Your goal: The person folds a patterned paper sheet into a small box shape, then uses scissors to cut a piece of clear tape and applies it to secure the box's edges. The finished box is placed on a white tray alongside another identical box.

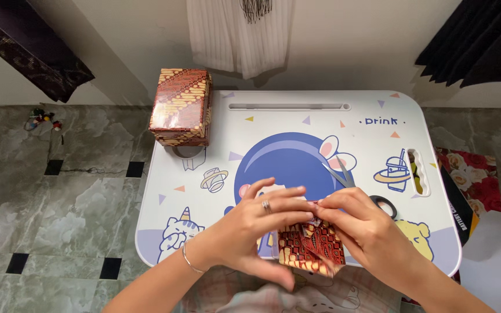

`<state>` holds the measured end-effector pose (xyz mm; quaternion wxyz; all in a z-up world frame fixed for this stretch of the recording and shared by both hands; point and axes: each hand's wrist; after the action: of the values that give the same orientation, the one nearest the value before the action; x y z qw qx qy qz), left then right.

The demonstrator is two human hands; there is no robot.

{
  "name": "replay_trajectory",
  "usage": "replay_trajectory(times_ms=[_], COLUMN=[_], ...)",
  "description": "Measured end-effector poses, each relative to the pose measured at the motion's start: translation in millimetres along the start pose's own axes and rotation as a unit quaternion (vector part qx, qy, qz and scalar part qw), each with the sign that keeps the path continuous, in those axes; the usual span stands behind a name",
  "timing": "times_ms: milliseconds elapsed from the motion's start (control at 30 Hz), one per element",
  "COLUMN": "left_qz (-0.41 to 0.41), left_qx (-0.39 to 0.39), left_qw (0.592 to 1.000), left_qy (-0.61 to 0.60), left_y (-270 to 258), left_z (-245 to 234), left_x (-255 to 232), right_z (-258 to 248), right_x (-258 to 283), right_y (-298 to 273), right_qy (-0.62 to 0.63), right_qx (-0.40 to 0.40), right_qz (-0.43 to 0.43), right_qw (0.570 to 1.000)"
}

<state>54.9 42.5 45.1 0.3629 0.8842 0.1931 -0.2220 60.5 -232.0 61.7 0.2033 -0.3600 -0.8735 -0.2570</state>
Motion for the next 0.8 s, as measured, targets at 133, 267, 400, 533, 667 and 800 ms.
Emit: replay_trajectory(times_ms=[133, 267, 400, 533, 667, 800], left_qz=[0.008, 0.012, 0.019, 0.011, 0.004, -0.001], left_qx=[0.015, -0.013, -0.005, -0.006, -0.010, -0.019], left_qw=[0.997, 0.993, 0.991, 0.992, 0.991, 0.991], left_qy=[0.074, 0.116, 0.131, 0.123, 0.134, 0.130], left_y=[-5.0, -11.4, -15.1, -15.1, -17.6, -20.5], left_z=[9.4, 19.6, 21.0, 21.8, 28.1, 31.9], left_x=[-0.7, -4.4, -3.4, -3.7, -6.2, -6.5], right_z=[-2.4, -6.5, -18.8, -26.7, -14.8, -10.4], right_x=[0.4, 3.1, -1.0, -6.2, -1.3, 2.9], right_y=[0.8, -1.6, -5.6, -6.9, -10.9, -12.4], right_qy=[0.001, 0.026, 0.044, 0.006, -0.052, -0.056], right_qx=[0.021, 0.036, 0.088, 0.115, 0.068, 0.038], right_qz=[0.011, 0.015, -0.042, -0.069, -0.083, -0.064], right_qw=[1.000, 0.999, 0.994, 0.991, 0.993, 0.996])
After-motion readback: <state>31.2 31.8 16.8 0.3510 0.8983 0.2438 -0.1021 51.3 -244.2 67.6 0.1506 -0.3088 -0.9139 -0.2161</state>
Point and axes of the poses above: each hand's wrist, its own y-axis towards the middle knuckle, its own z-axis out of the palm, x = y × z, and after that the axes turned 4 degrees about z, right-handed
